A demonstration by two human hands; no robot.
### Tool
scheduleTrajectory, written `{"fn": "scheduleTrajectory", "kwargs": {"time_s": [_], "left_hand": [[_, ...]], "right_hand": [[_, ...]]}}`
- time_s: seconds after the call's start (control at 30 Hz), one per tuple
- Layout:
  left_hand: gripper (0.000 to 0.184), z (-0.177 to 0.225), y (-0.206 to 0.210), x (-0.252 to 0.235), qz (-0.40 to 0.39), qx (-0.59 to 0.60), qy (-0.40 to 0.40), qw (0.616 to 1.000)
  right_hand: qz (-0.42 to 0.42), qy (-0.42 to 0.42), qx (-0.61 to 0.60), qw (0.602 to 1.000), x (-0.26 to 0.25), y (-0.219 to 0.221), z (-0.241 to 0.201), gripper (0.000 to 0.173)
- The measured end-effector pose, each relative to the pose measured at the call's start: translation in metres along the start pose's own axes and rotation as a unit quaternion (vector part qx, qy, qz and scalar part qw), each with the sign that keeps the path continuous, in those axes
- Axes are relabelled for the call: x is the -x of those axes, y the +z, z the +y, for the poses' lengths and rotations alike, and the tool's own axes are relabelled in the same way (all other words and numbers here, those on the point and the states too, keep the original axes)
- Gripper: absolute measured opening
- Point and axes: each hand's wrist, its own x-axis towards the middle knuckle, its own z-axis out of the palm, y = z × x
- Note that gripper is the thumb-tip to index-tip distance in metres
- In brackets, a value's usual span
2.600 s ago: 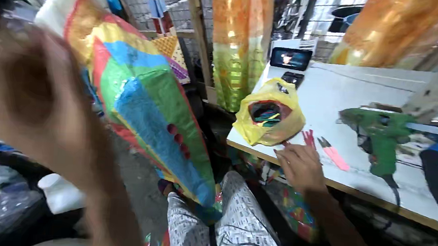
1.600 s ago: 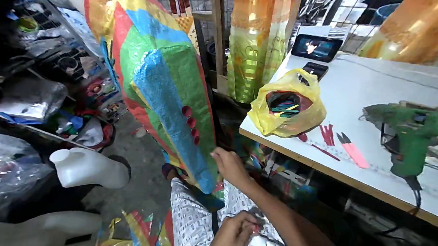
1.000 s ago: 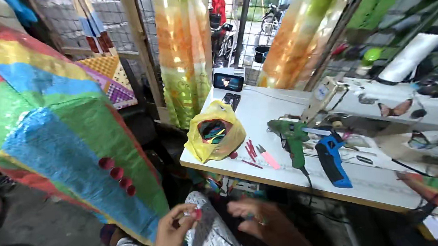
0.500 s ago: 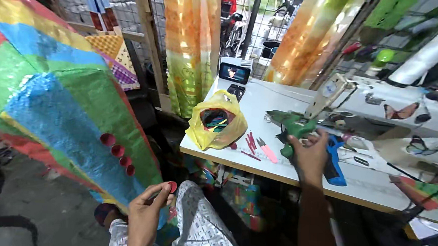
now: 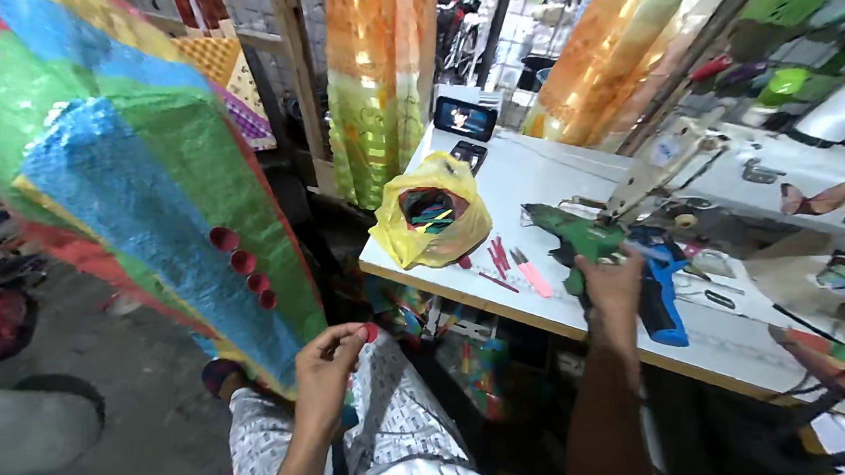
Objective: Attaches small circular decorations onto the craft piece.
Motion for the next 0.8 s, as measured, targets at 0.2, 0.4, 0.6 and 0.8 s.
{"fn": "scheduleTrajectory", "kwargs": {"time_s": [0.2, 0.4, 0.6, 0.8], "left_hand": [[0.009, 0.008, 0.006, -0.002, -0.01, 0.114, -0.099, 0.988], [0.012, 0.002, 0.008, -0.004, -0.016, 0.143, -0.089, 0.986], [0.033, 0.003, 0.015, -0.006, -0.01, 0.141, -0.124, 0.982], [0.012, 0.006, 0.019, -0.01, -0.002, 0.174, -0.163, 0.971]], "right_hand": [[-0.003, -0.011, -0.087, 0.996, 0.011, -0.005, 0.001, 0.069], [-0.008, -0.103, 0.011, 0.995, 0.029, -0.006, 0.01, 0.065], [-0.061, -0.122, 0.092, 0.986, 0.049, 0.005, -0.005, 0.068], [-0.109, -0.096, 0.151, 0.978, 0.026, 0.009, -0.019, 0.064]]}}
